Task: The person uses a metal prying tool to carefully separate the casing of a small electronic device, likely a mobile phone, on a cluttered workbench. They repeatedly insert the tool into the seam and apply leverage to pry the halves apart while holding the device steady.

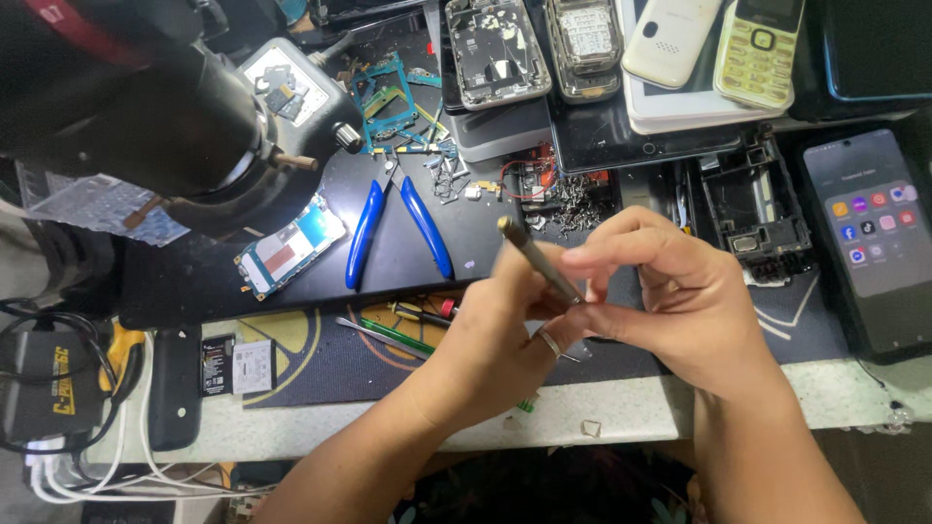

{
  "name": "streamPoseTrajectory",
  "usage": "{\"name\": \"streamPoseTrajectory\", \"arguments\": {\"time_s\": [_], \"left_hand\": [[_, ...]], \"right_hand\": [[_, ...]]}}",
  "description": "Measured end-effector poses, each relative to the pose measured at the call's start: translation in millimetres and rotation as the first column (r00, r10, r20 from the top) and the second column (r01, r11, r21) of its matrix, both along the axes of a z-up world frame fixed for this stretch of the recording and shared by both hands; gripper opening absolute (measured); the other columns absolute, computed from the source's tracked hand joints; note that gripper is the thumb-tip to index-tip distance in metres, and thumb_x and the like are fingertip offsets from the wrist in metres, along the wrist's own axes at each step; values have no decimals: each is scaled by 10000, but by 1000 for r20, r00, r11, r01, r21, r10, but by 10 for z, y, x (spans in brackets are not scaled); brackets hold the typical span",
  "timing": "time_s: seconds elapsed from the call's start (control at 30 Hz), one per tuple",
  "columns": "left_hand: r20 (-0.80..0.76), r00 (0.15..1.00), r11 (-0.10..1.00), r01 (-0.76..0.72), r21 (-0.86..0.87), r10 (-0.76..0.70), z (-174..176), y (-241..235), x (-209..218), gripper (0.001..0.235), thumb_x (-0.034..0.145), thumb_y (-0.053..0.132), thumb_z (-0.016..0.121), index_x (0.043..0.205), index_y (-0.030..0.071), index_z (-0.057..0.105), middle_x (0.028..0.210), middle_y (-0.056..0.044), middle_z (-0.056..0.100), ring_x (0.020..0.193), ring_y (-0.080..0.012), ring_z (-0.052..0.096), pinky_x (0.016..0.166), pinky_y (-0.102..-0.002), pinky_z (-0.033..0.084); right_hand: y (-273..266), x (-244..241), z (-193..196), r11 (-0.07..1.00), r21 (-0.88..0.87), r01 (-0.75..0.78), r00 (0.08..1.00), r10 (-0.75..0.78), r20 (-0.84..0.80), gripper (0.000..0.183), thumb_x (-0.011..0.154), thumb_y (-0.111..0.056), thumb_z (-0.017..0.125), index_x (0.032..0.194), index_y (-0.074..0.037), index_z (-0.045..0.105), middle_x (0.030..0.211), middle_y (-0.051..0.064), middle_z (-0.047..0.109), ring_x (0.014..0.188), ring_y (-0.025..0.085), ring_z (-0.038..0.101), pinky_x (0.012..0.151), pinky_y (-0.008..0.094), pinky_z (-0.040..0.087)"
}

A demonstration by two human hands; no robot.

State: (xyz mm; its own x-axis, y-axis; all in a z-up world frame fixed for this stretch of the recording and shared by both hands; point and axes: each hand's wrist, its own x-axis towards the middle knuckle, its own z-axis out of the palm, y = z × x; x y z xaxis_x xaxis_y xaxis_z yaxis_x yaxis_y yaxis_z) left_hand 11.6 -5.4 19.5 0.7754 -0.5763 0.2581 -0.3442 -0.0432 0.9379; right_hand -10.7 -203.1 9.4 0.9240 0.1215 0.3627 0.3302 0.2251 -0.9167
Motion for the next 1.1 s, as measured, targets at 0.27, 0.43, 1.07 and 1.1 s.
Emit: {"name": "streamPoseTrajectory", "arguments": {"time_s": [0.27,0.43,1.07,1.1], "left_hand": [[24,998,998,-60,4,60,-99,-19,13,567,934,-21,773,1189,59,272,1049,-142,730,977,-186,772,861,-307,659],[63,988,990,-142,10,141,147,148,29,503,906,-49,776,1257,35,425,1022,-94,724,966,-164,770,822,-278,642],[652,743,804,-294,517,-148,437,847,-53,166,831,32,670,990,60,706,943,-52,660,897,-251,612,804,-371,479],[656,738,798,-294,526,-160,432,837,-46,182,831,29,663,1005,56,707,939,-54,655,895,-252,612,805,-373,481]], "right_hand": [[-78,-15,-35,999,-25,-23,996,21,-83,456,747,187,751,1176,31,736,1019,95,707,959,159,653,842,275,523],[-79,-32,-68,1000,23,-4,999,5,-52,449,730,233,754,1135,40,736,1015,106,698,983,171,644,869,281,520],[-121,-7,-141,1000,-4,19,1000,-19,8,411,729,235,757,1096,59,704,994,105,691,948,160,639,860,264,515],[-121,-18,-144,1000,-1,23,1000,-23,5,410,732,234,758,1098,59,704,994,103,689,950,158,639,854,260,515]]}}
